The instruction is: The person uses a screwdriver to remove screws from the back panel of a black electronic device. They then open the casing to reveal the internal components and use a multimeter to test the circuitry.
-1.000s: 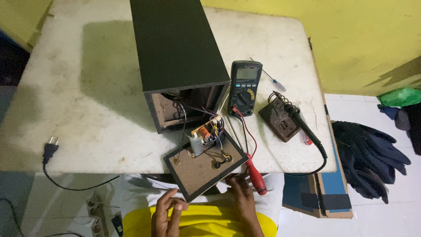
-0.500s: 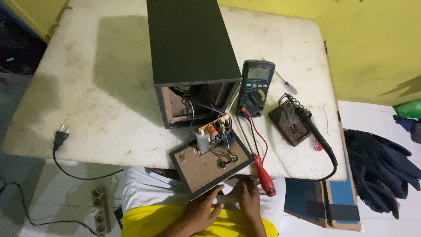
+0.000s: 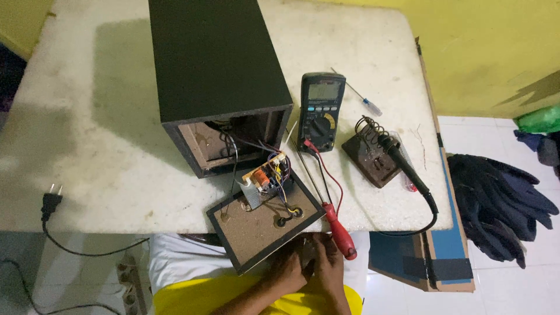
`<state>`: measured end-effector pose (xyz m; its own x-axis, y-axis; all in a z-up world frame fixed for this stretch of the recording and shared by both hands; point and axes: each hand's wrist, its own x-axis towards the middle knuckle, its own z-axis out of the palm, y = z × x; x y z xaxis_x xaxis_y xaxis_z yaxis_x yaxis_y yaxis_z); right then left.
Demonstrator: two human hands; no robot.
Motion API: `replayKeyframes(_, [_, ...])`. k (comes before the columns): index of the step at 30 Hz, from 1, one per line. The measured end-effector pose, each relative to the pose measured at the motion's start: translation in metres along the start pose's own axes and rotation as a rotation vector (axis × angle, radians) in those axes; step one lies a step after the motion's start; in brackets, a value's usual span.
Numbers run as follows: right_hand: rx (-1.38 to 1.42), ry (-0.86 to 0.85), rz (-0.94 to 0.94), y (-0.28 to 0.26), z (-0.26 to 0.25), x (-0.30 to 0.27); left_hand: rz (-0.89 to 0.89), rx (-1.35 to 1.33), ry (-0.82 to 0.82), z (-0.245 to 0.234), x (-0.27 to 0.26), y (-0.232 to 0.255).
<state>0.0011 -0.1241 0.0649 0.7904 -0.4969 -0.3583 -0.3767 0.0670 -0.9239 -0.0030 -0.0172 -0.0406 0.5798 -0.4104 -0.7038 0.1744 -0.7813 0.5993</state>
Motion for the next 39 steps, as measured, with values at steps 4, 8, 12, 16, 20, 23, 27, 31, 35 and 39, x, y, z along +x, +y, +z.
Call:
replayKeyframes(4, [0.257, 0.088, 0.140, 0.012, -0.012, 0.000, 0.266, -0.080, 0.164, 0.026, 0.030, -0.015])
replayKeyframes(8, [0.161, 0.115, 0.051, -0.033, -0.004, -0.010, 0.125, -0.066, 0.048, 0.014, 0.036, -0.009])
replayKeyframes(12, [0.285, 0.174, -0.012, -0.050, 0.008, -0.011, 0.303, -0.189, 0.221, -0.028, -0.008, 0.019])
replayKeyframes(16, [0.161, 0.473, -0.222, -0.023, 0.007, -0.007, 0.182, 0.007, 0.185, 0.024, 0.041, -0.027])
replayKeyframes(20, [-0.196, 0.437, -0.105, -0.020, -0.008, -0.004, 0.531, -0.178, 0.381, 0.023, 0.037, -0.021])
replayKeyframes(23, [-0.220, 0.318, -0.283, 0.023, -0.030, 0.011, 0.499, -0.082, 0.358, -0.039, -0.025, 0.035])
replayKeyframes(27, [-0.173, 0.287, -0.283, -0.008, -0.042, 0.001, 0.760, -0.091, 0.596, -0.073, -0.068, 0.073])
replayKeyframes(31, [0.287, 0.115, -0.280, 0.003, -0.069, 0.019, 0.902, -0.274, 0.495, -0.103, -0.115, 0.107])
replayKeyframes(35, [0.462, 0.167, -0.093, -0.009, -0.062, 0.017, 0.790, -0.382, 0.345, -0.099, -0.125, 0.117])
replayKeyframes(39, [0.395, 0.279, -0.227, -0.054, -0.026, 0.004, 0.700, -0.544, 0.275, -0.097, -0.113, 0.115])
